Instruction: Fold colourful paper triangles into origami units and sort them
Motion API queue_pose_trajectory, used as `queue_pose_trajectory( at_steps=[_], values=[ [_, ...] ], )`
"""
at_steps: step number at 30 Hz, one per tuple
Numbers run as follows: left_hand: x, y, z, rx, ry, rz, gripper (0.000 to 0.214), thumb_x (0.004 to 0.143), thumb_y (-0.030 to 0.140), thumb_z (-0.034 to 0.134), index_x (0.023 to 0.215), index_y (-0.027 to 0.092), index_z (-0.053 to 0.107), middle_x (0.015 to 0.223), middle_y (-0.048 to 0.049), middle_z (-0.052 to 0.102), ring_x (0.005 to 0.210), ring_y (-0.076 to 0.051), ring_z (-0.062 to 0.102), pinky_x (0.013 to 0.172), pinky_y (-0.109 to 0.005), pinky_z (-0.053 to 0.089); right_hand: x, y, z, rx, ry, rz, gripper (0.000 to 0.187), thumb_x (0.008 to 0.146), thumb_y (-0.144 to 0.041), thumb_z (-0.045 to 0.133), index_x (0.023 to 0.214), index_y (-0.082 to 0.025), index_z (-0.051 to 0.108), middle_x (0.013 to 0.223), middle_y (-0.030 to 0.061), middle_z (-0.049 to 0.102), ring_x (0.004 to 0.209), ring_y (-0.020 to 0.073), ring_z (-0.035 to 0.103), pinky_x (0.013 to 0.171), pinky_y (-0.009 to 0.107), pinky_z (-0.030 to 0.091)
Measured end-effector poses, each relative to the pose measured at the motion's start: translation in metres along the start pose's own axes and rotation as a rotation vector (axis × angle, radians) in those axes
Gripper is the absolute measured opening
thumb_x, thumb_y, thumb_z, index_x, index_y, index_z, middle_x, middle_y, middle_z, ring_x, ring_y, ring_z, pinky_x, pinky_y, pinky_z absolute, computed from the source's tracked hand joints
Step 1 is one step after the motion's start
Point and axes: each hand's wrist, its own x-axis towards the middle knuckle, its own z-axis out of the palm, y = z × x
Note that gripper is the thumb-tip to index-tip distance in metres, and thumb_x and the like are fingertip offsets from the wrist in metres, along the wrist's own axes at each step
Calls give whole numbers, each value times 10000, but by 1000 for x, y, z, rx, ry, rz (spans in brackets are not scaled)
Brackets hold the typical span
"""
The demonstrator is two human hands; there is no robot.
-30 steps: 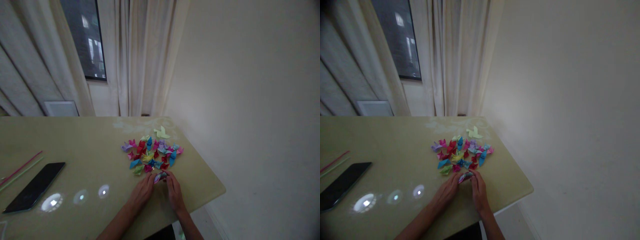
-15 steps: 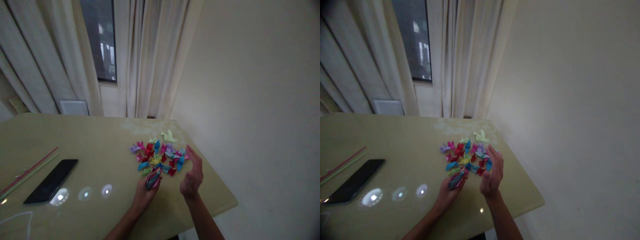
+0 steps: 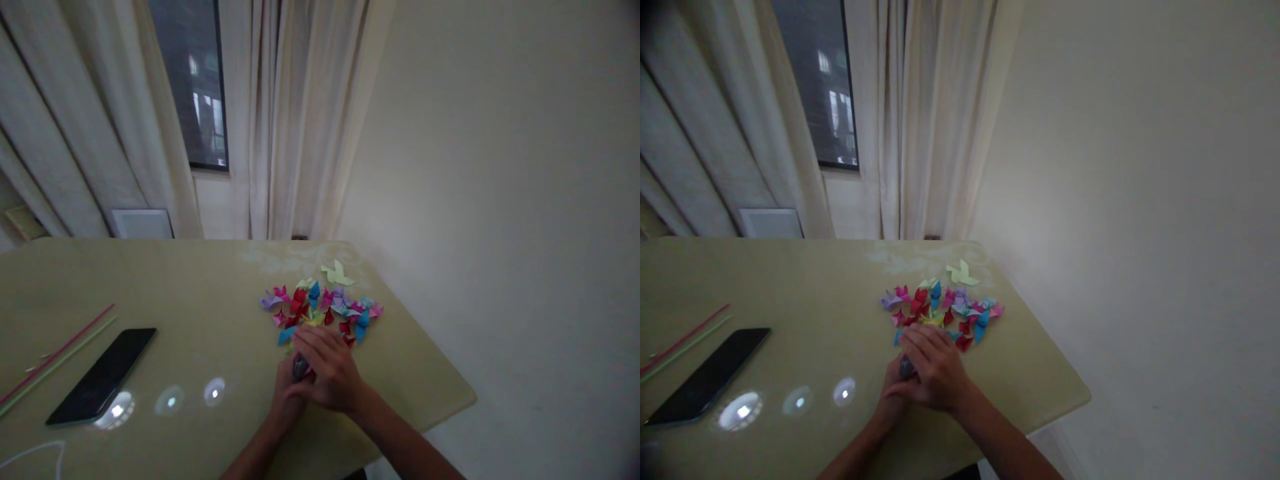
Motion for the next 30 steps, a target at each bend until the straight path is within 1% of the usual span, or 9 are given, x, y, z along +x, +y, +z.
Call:
queue_pose_trajectory(
  at_steps=[5, 8, 10, 14, 19, 23, 27, 28, 30],
  values=[
    [-2, 1, 0, 9, -46, -97, 386, 887, 490, 691, 1134, 197, 734, 1057, -86, 805, 951, -274, 759, 858, -386, 622, -11, -1, -2, -62, 463, 278, 512, 1124, -420, 333, 1514, -182, 564, 1433, 167, 647, 1358, 332, 597, 1139, 544, 449],
    [-4, -2, 2, -23, -52, -112, 401, 855, 547, 715, 1059, 204, 757, 982, -83, 807, 883, -273, 754, 815, -375, 626, -20, -4, 8, 111, 17, 48, 556, 1078, -520, 487, 1556, -239, 535, 1382, 108, 705, 1294, 283, 657, 1119, 429, 492],
    [-5, -4, 3, -42, -62, -118, 425, 845, 576, 722, 1048, 206, 769, 968, -73, 811, 872, -279, 760, 797, -363, 628, -28, -3, 16, 165, -40, 113, 616, 1030, -584, 566, 1537, -235, 561, 1411, 114, 690, 1333, 300, 631, 1149, 436, 470],
    [-4, 0, 3, -39, -22, -154, 441, 859, 541, 733, 1122, 188, 761, 1006, -76, 812, 915, -274, 770, 834, -374, 628, -41, 2, 32, 272, 624, 758, 642, 1091, -625, 341, 1487, -190, 598, 1469, 148, 630, 1460, 329, 501, 1198, 543, 394],
    [-2, 4, 1, -59, -52, -111, 359, 881, 482, 691, 1058, 182, 779, 999, -78, 819, 882, -258, 776, 803, -363, 635, -51, 19, 49, 836, 261, 1036, 760, 892, -851, 549, 1269, -221, 745, 1266, 146, 751, 1293, 355, 647, 1104, 519, 495],
    [-1, -2, 1, -45, -33, -116, 381, 887, 446, 686, 1163, 195, 768, 1120, -85, 816, 1011, -267, 775, 924, -392, 627, -51, 33, 45, 690, 808, 1236, 811, 905, -880, 431, 1221, -200, 741, 1227, 135, 764, 1242, 312, 680, 1156, 525, 443],
    [1, -6, 1, -22, -32, -100, 330, 882, 420, 681, 1103, 193, 772, 1070, -85, 818, 954, -262, 779, 895, -397, 637, -56, 21, 38, 1105, 164, 1170, 766, 827, -805, 688, 1305, -208, 731, 1333, 155, 730, 1316, 334, 639, 1148, 507, 459],
    [2, -6, 1, -18, -33, -93, 318, 884, 416, 673, 1093, 198, 774, 1070, -84, 818, 957, -263, 781, 893, -396, 639, -57, 18, 37, 1143, 120, 1156, 786, 817, -792, 714, 1348, -212, 711, 1356, 155, 719, 1323, 336, 636, 1160, 509, 449],
    [3, -3, 1, -14, -15, -83, 322, 891, 408, 660, 1119, 209, 771, 1123, -86, 813, 1021, -266, 777, 927, -396, 632, -57, 17, 37, 988, 478, 1227, 788, 860, -850, 590, 1329, -231, 718, 1329, 130, 736, 1328, 315, 633, 1186, 514, 418]
  ],
)
